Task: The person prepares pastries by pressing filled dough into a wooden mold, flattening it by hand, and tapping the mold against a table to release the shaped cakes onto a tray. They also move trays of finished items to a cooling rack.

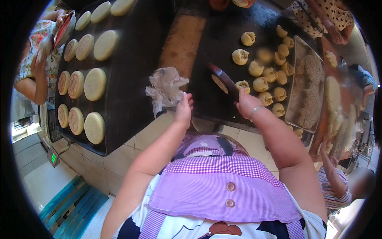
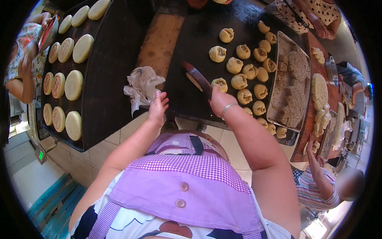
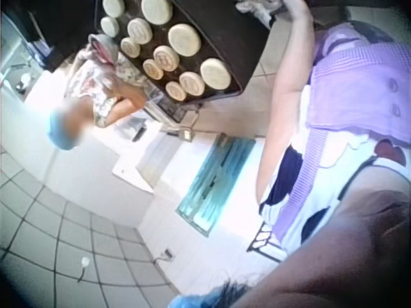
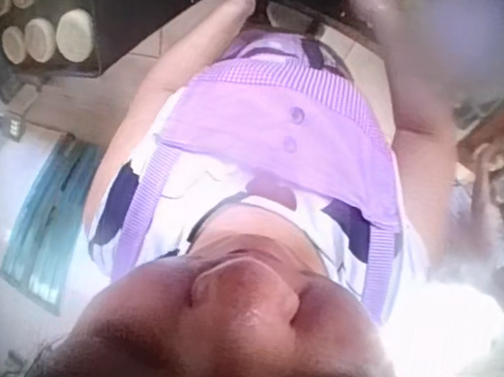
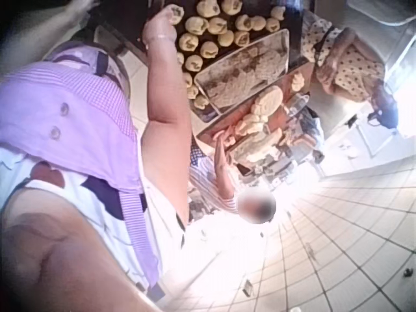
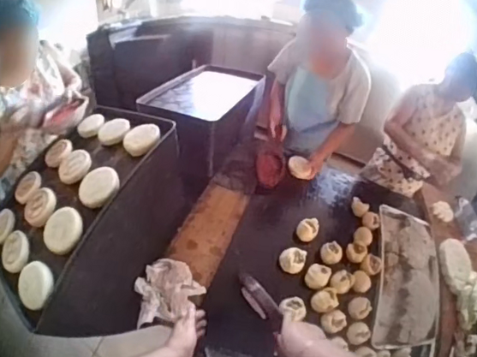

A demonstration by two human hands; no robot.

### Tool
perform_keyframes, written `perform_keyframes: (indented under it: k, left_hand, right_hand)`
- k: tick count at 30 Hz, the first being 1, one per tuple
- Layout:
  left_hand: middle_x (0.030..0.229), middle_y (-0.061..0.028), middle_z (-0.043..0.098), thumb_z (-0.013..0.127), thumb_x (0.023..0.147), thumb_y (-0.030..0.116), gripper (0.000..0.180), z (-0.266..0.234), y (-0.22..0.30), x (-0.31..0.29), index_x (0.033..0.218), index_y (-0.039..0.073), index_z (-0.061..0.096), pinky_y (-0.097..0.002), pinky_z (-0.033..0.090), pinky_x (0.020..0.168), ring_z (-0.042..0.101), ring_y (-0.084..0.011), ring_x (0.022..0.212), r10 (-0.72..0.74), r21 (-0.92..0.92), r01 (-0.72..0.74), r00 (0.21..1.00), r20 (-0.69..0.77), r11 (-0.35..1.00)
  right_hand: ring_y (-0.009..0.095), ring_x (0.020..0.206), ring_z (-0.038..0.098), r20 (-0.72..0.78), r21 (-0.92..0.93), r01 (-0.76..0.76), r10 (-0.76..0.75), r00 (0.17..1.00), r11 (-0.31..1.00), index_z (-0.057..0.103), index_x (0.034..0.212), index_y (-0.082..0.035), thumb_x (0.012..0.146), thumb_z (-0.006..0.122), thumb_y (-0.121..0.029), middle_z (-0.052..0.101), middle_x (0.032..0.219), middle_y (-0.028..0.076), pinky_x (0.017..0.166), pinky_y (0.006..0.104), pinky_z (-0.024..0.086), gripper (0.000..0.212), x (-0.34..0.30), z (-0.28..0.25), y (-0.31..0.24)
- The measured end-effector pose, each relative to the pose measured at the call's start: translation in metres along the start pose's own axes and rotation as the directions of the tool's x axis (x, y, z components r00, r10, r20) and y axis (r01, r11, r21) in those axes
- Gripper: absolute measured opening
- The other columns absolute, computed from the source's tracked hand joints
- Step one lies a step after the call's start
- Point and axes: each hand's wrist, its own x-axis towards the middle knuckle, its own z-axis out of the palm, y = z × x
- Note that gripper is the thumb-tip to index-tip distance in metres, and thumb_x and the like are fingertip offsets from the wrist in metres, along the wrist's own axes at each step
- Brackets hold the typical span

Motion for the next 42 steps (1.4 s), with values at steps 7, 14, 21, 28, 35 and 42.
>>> perform_keyframes:
  k: [7, 14, 21, 28, 35, 42]
  left_hand:
    - [0.136, -0.0267, 0.049, 0.029, 0.095, 0.07, 0.089, 0.059, -0.031, 0.036, 0.134, -0.009, 0.044, -0.0462, 0.034, 0.112, 0.047, -0.0363, 0.127, -0.326, -0.655, 0.385, 0.92, 0.217, 0.65]
    - [0.136, -0.0182, 0.05, 0.025, 0.085, 0.084, 0.1, 0.109, -0.03, 0.053, 0.135, 0.001, 0.046, -0.0549, 0.034, 0.11, 0.046, -0.0376, 0.127, -0.135, -0.786, 0.368, 0.927, 0.349, 0.496]
    - [0.152, -0.0147, 0.038, 0.026, 0.089, 0.079, 0.091, 0.098, -0.027, 0.048, 0.144, 0.008, 0.041, -0.0554, 0.029, 0.114, 0.034, -0.035, 0.141, -0.076, -0.779, 0.364, 0.922, 0.38, 0.51]
    - [0.13, -0.0103, 0.06, 0.065, 0.09, 0.044, 0.055, 0.08, 0.029, 0.06, 0.131, 0.009, 0.056, -0.0524, 0.04, 0.108, 0.055, -0.0302, 0.124, -0.04, -0.733, 0.295, 0.938, 0.344, 0.613]
    - [0.109, -0.0103, 0.063, 0.07, 0.086, 0.011, 0.034, 0.132, 0.326, 0.136, 0.117, 0.007, 0.058, -0.0484, 0.051, 0.091, 0.061, -0.0266, 0.103, 0.371, -0.507, -0.289, 0.926, 0.065, 0.812]
    - [0.111, -0.0138, 0.066, 0.073, 0.085, 0.005, 0.041, 0.104, 0.528, 0.301, 0.123, 0.005, 0.057, -0.053, 0.057, 0.08, 0.067, -0.0308, 0.098, 0.587, -0.108, -0.618, 0.779, -0.219, 0.779]
  right_hand:
    - [0.04, 0.084, 0.068, -0.164, -0.092, 0.033, -0.047, 0.985, 0.995, 0.041, 0.114, -0.001, 0.092, 0.056, -0.018, 0.069, 0.093, 0.023, 0.071, 0.049, 0.054, 0.032, 0.003, -0.029, 0.006]
    - [0.038, 0.083, 0.07, 0.096, -0.238, 0.179, -0.16, 0.982, 0.955, 0.044, 0.111, -0.002, 0.086, 0.055, -0.006, 0.07, 0.09, 0.022, 0.07, 0.0462, 0.056, 0.027, 0.024, -0.022, 0.03]
    - [0.042, 0.087, 0.067, 0.113, -0.149, 0.225, -0.21, 0.971, 0.963, 0.042, 0.111, -0.001, 0.09, 0.054, -0.014, 0.068, 0.092, 0.025, 0.073, 0.0488, 0.053, 0.027, 0.036, -0.037, 0.037]
    - [0.039, 0.085, 0.067, 0.129, 0.409, -0.04, -0.015, 0.992, 0.912, 0.039, 0.125, 0.001, 0.09, 0.063, -0.029, 0.067, 0.1, 0.026, 0.075, 0.0476, 0.053, 0.052, 0.032, -0.059, 0.073]
    - [0.025, 0.053, 0.064, -0.072, 0.76, -0.113, 0.255, 0.964, 0.64, 0.037, 0.128, 0.004, 0.091, 0.065, -0.019, 0.066, 0.094, 0.023, 0.049, 0.0367, 0.054, 0.053, 0.025, -0.032, 0.095]
    - [0.016, 0.045, 0.055, 0.095, 0.94, -0.176, 0.272, 0.958, 0.292, 0.033, 0.124, 0.0, 0.092, 0.061, -0.01, 0.058, 0.078, 0.011, 0.039, 0.0298, 0.048, 0.044, 0.012, -0.043, 0.05]
